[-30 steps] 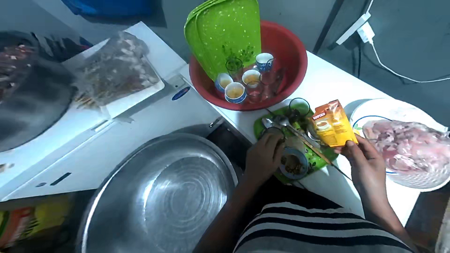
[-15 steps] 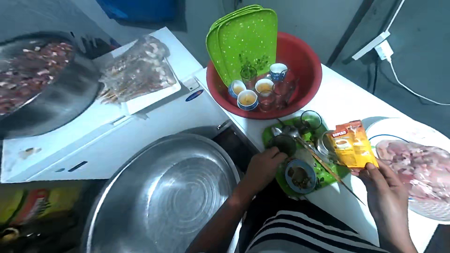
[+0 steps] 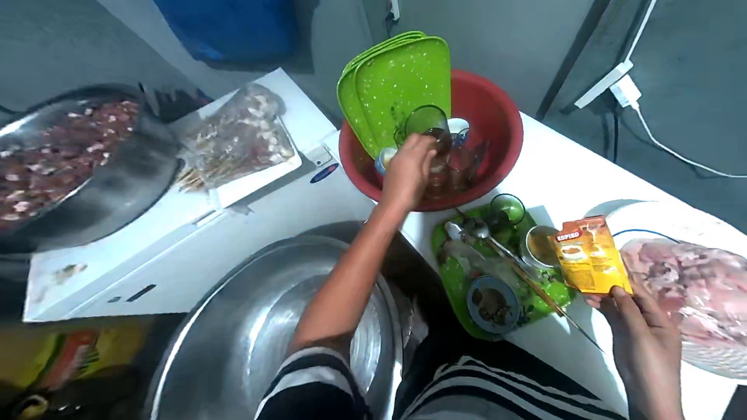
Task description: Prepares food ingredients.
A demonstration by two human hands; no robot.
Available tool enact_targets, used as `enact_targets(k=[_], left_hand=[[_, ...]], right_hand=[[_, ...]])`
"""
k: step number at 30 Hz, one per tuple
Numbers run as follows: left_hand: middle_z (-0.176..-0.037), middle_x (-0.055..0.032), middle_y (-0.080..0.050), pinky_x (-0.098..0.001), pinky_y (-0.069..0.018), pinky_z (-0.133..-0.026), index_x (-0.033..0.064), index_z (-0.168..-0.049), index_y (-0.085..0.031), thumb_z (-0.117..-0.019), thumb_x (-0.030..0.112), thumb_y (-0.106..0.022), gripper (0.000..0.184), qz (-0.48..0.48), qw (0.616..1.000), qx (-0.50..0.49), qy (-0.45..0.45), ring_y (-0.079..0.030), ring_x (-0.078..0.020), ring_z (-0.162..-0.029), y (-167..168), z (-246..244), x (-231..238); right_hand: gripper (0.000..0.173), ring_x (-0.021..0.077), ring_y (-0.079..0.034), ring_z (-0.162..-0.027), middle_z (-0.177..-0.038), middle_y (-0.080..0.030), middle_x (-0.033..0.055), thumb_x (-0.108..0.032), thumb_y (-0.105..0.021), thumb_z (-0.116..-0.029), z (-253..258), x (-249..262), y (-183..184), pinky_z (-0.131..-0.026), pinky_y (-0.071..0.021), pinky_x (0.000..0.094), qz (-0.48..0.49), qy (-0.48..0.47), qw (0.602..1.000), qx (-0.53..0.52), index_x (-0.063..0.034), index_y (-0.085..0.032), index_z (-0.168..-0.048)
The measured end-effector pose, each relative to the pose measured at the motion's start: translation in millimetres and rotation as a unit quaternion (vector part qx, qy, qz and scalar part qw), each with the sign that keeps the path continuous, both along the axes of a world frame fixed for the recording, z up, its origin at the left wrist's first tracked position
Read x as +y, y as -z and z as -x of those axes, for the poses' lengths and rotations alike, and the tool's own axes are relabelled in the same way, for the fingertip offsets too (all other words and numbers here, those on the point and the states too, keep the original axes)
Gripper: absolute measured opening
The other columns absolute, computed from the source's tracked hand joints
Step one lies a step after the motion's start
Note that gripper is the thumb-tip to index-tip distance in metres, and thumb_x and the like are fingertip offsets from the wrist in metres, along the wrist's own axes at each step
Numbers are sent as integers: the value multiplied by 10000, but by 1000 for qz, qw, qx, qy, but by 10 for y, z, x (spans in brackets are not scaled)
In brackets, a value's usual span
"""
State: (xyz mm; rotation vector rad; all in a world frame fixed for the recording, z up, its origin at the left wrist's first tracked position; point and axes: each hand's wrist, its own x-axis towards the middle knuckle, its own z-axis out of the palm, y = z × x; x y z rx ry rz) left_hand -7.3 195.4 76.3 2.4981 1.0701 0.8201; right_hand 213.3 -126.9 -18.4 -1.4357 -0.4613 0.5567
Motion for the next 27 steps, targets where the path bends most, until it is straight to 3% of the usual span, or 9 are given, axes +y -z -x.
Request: enact_targets(k=[9,13,17,20,23,25,27], left_hand=[[-1322,-269,-610,-602,-472,-1050,-33,-1306,-625,-1067,112,-515,300,101,984,139,-42,-602,-440,-1237,486,-425,803],[-1326,-271,-616,-625,-472,-1042,-16,-1317,-632,-1048,95,-533,307,130,974,181,-43,-598,-452,-1243,595,-512,876],[-1312,-271,-627,-642,-463,-1037,-17,-1261,-653,-1025,77,-552,273,158,957,240,-24,-595,-457,-1244,585,-486,861],[-1369,-267,-598,-667,-470,-1006,31,-1312,-653,-1008,83,-568,320,136,950,280,-15,-593,-473,-1240,573,-489,811],[-1416,-268,-548,-642,-521,-949,71,-1408,-590,-1071,150,-488,361,90,973,211,-38,-634,-475,-1167,329,-499,529],[-1358,-253,-583,-611,-533,-932,54,-1369,-607,-1079,171,-493,332,57,988,141,-12,-650,-445,-1135,119,-498,263],[-1257,-226,-644,-569,-530,-966,29,-1286,-652,-1067,175,-516,296,49,989,112,86,-658,-385,-1138,1,-459,-51]], right_hand=[[275,49,-705,-739,-899,-706,-55,-60,-458,-1027,-213,-178,23,-725,-625,236,25,52,998,-3,35,-553,-1267],[235,58,-706,-722,-880,-706,-54,-52,-451,-1035,-250,-175,4,-714,-628,240,24,60,998,6,16,-567,-1227],[275,56,-713,-739,-901,-709,-44,-64,-467,-1034,-220,-175,101,-726,-631,236,25,36,999,8,37,-560,-1272],[277,60,-714,-747,-906,-713,-35,-58,-479,-1027,-200,-174,106,-730,-629,238,27,27,999,6,33,-573,-1272],[278,62,-707,-758,-916,-709,-34,-75,-492,-1023,-219,-211,114,-741,-624,239,40,19,999,-6,22,-588,-1265],[275,69,-713,-758,-909,-708,-24,-79,-493,-1028,-219,-213,105,-739,-628,244,46,17,999,-10,25,-585,-1266],[279,78,-714,-760,-912,-710,-15,-78,-497,-1028,-218,-192,102,-746,-632,255,47,10,999,-14,32,-586,-1268]])
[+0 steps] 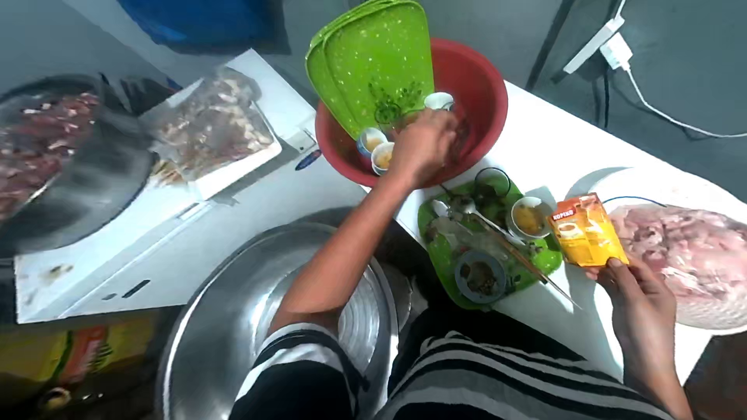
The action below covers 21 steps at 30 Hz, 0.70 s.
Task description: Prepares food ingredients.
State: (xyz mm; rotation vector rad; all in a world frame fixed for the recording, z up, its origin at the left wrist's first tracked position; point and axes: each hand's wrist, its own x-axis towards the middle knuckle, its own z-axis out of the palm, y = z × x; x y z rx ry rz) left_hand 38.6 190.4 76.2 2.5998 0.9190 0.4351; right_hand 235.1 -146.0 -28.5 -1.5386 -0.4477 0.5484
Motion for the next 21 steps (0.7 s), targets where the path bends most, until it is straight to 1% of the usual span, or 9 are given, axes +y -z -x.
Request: enact_targets(k=[3,4,6,8,10,15,17,19,21], left_hand=[[-1063,-119,-732,-533,-565,-901,75,-1128,-734,-1017,224,-634,211,38,970,76,226,-710,-281,-1001,129,121,-655],[-1071,-87,-739,-547,-572,-872,116,-1136,-742,-988,268,-682,220,51,948,123,287,-713,-267,-1001,236,190,-884],[-1152,-138,-715,-598,-566,-829,110,-1205,-723,-935,218,-745,292,89,911,176,361,-700,-351,-1043,504,344,-1239],[-1223,-217,-672,-633,-556,-815,83,-1251,-699,-948,106,-703,304,111,906,198,356,-675,-445,-1059,723,453,-1435],[-1232,-264,-649,-638,-552,-808,70,-1257,-687,-973,4,-611,301,100,911,210,341,-669,-487,-1023,871,524,-1511],[-1224,-231,-670,-599,-555,-877,81,-1241,-694,-973,-38,-580,314,47,936,111,331,-676,-447,-1077,1248,715,-1564],[-1228,-203,-680,-575,-572,-854,100,-1229,-702,-964,-6,-615,298,17,943,51,329,-689,-418,-1065,1368,768,-1575],[-1241,-180,-682,-529,-593,-812,125,-1256,-699,-999,144,-646,264,14,951,-9,308,-707,-372,-1029,1430,804,-1584],[-1208,-199,-685,-492,-611,-720,98,-1299,-671,-992,281,-678,357,44,971,-53,231,-730,-341,-924,1416,817,-1646]], right_hand=[[280,88,-716,-782,-936,-712,-2,-88,-495,-1041,30,13,-26,-773,-630,269,2,-15,1000,-5,38,-580,-1276],[276,92,-716,-782,-934,-713,0,-91,-498,-1040,46,36,-35,-773,-631,272,-4,-19,1000,-6,39,-581,-1269],[281,105,-720,-785,-938,-716,9,-90,-501,-1036,79,72,-49,-776,-632,284,-12,-30,999,-8,44,-582,-1268],[269,100,-716,-782,-929,-714,4,-85,-504,-1033,110,86,-59,-770,-629,278,-9,-33,999,-6,35,-592,-1258],[257,100,-714,-774,-921,-711,4,-79,-511,-1031,128,95,-57,-762,-628,271,-5,-33,999,-2,30,-604,-1244],[261,102,-717,-769,-906,-710,3,-86,-509,-1028,124,118,-61,-759,-632,279,11,-42,999,-13,29,-601,-1244],[261,97,-713,-768,-908,-707,-6,-92,-503,-1030,126,141,-78,-761,-630,278,11,-48,999,-15,25,-597,-1244],[265,98,-713,-763,-911,-707,-2,-86,-501,-1032,136,164,-86,-756,-631,276,7,-49,999,-16,30,-597,-1250],[268,98,-716,-763,-915,-709,-3,-85,-494,-1035,142,176,-91,-750,-635,275,8,-50,999,-17,28,-591,-1257]])
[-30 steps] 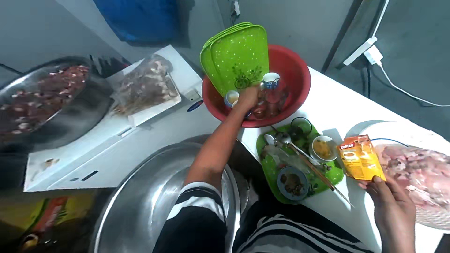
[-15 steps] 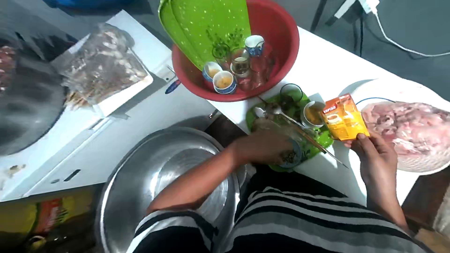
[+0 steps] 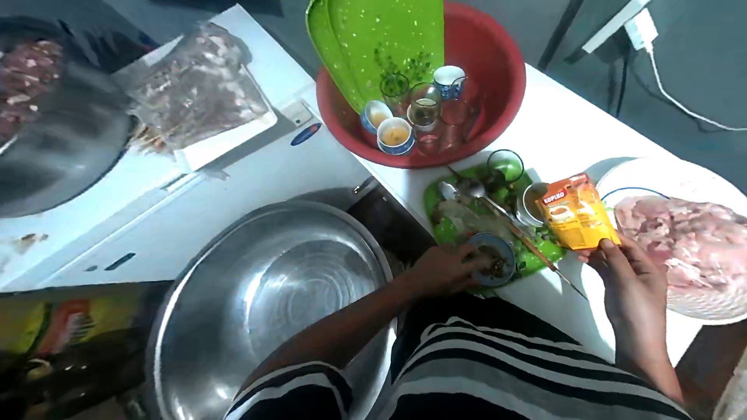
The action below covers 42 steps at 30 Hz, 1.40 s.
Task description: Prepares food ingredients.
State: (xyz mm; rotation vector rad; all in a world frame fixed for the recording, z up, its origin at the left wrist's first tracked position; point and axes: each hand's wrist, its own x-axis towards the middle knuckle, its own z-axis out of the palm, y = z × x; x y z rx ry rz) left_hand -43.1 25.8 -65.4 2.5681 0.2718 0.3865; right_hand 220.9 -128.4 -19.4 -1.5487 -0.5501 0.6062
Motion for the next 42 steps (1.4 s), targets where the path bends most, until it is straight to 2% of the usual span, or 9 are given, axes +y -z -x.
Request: enact_targets(k=[2,4,7,11,17,25,32,36,42], left_hand=[[-1246,-248,-661,-513,-603,-690,56,-1440,-567,-1021,324,-623,500,60,989,72,-110,-733,-371,-865,-107,-38,-77],[-1347,-254,-611,-566,-571,-843,79,-1566,-394,-1078,351,-508,570,145,950,218,-168,-704,-420,-1020,-268,-164,-69],[-1315,-260,-634,-606,-518,-951,80,-1567,-380,-1106,305,-446,517,217,909,296,-196,-664,-447,-1135,-374,-344,-34],[-1251,-252,-663,-582,-500,-998,65,-1502,-462,-1104,202,-436,422,294,894,265,-207,-659,-421,-1150,-394,-378,12],[-1092,-208,-676,-454,-553,-858,42,-1453,-500,-1081,175,-471,396,380,878,146,-251,-678,-294,-923,-628,-275,127],[-895,-151,-671,-438,-551,-700,-1,-1298,-597,-1024,102,-563,294,187,904,-57,-380,-645,-240,-741,-1229,58,1021],[-1140,-322,-666,-725,-462,-923,-47,-1312,-585,-1002,223,-585,411,56,828,125,-543,-634,-522,-1112,-1598,307,1958],[-1187,-393,-624,-743,-469,-894,-122,-1265,-568,-967,208,-652,453,-10,786,250,-565,-607,-581,-1139,-1598,171,2160],[-1177,-371,-633,-724,-487,-870,-146,-1131,-618,-966,227,-662,410,-25,793,331,-511,-615,-558,-1133,-1436,-126,2191]], right_hand=[[271,91,-716,-767,-915,-709,-8,-81,-483,-1036,9,6,-13,-748,-634,271,6,-1,1000,0,31,-584,-1261],[264,86,-714,-761,-906,-706,-5,-72,-478,-1038,14,16,-2,-742,-633,266,13,2,1000,7,33,-582,-1257],[256,87,-713,-754,-903,-706,-5,-78,-489,-1033,33,36,19,-731,-633,264,17,1,1000,11,26,-600,-1239],[260,81,-709,-737,-893,-702,-11,-66,-472,-1037,61,52,-8,-721,-629,253,15,1,1000,12,33,-588,-1247],[267,80,-715,-743,-896,-711,-6,-62,-476,-1034,70,21,24,-721,-632,249,12,-5,1000,21,36,-590,-1255],[279,74,-719,-754,-911,-716,-15,-73,-477,-1035,75,2,20,-735,-632,243,5,-11,1000,25,32,-585,-1270],[281,77,-714,-735,-893,-713,-16,-78,-475,-1033,24,-73,64,-719,-632,249,-6,-4,1000,24,34,-586,-1266],[277,77,-717,-744,-900,-714,-9,-75,-478,-1038,11,-104,69,-726,-630,242,-3,6,1000,28,36,-585,-1269],[261,83,-719,-759,-902,-716,-8,-71,-477,-1035,-10,-143,60,-733,-631,253,-13,13,999,29,21,-599,-1246]])
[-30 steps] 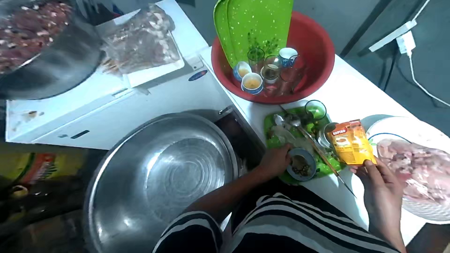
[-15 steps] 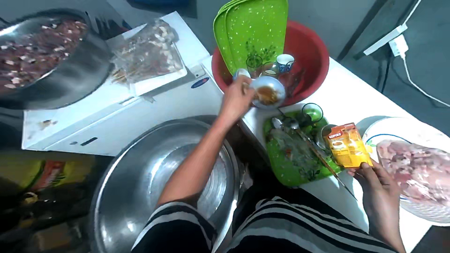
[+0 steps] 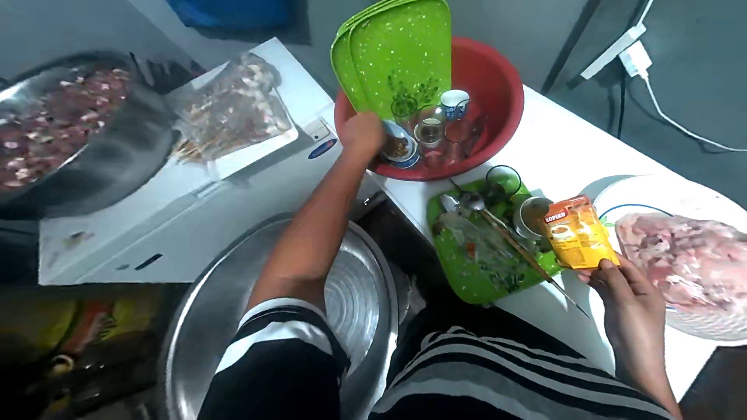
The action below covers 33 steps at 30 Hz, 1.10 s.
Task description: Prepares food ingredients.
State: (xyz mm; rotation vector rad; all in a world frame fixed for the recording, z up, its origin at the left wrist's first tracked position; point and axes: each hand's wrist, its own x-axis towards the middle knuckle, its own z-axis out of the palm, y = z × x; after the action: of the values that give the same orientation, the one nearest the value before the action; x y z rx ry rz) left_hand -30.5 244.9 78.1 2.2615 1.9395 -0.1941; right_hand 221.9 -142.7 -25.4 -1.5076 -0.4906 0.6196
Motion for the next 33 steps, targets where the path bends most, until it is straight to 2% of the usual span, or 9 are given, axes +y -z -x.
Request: enact_targets(k=[4,8,12,15,18,23,25,29,33], left_hand=[[-1174,-384,-627,-731,-488,-855,-145,-1202,-584,-951,160,-674,406,-9,1000,14,19,-615,-573,-1116,34,-98,-85],[-1152,-380,-639,-734,-483,-865,-116,-1276,-549,-1024,311,-602,498,-7,999,18,45,-625,-577,-1105,54,-50,-65],[-1147,-423,-624,-780,-459,-838,-69,-1489,-378,-1025,330,-607,653,-32,998,4,50,-610,-639,-1066,-4,47,-141],[-1309,-433,-534,-774,-466,-812,-63,-1495,-401,-1026,272,-604,611,-82,995,-1,57,-594,-649,-1068,-107,-19,-310],[-1320,-385,-550,-734,-489,-850,-43,-1410,-533,-1039,238,-594,469,-109,971,-101,187,-612,-593,-1090,-173,-149,-585],[-1131,-175,-706,-556,-590,-758,115,-1306,-684,-1023,236,-624,313,-90,854,-218,463,-721,-362,-959,271,-597,-1217],[-1141,-164,-694,-534,-594,-777,101,-1360,-635,-999,292,-666,409,-31,847,-237,475,-714,-339,-970,495,-794,-1491],[-1497,-219,-496,-564,-506,-1036,97,-1590,-348,-924,459,-749,857,118,856,-286,413,-571,-375,-1302,914,-1089,-1799],[-1603,-226,-362,-571,-501,-1042,181,-1636,-261,-826,508,-830,1043,128,855,-339,370,-505,-394,-1373,1221,-1341,-1967]], right_hand=[[271,83,-718,-758,-905,-717,-9,-71,-485,-1033,-6,-26,11,-737,-629,251,-2,5,1000,4,26,-595,-1260],[282,97,-722,-755,-906,-719,8,-76,-495,-1034,-3,-1,45,-743,-632,260,1,4,1000,2,37,-595,-1272],[284,106,-721,-759,-910,-717,14,-70,-492,-1036,0,34,13,-745,-632,265,-11,3,1000,-1,45,-593,-1275],[260,96,-721,-754,-904,-716,1,-69,-477,-1042,-14,39,-25,-741,-634,267,-24,25,999,-7,36,-587,-1252],[248,79,-705,-745,-895,-700,-17,-79,-473,-1048,-26,42,-59,-730,-626,253,-31,68,997,-18,33,-587,-1238],[210,82,-692,-739,-876,-680,-24,-99,-455,-1065,-53,33,-102,-724,-619,263,-44,124,991,-13,7,-579,-1197],[241,92,-697,-749,-894,-685,-10,-93,-451,-1065,-36,13,-119,-725,-623,271,-48,131,990,-12,27,-570,-1238],[250,92,-697,-757,-916,-685,-7,-97,-458,-1061,-1,-45,-103,-731,-623,270,-41,143,989,-8,28,-564,-1250],[201,93,-694,-733,-881,-682,-5,-83,-467,-1057,0,-77,-66,-714,-623,270,-42,161,986,6,15,-586,-1186]])
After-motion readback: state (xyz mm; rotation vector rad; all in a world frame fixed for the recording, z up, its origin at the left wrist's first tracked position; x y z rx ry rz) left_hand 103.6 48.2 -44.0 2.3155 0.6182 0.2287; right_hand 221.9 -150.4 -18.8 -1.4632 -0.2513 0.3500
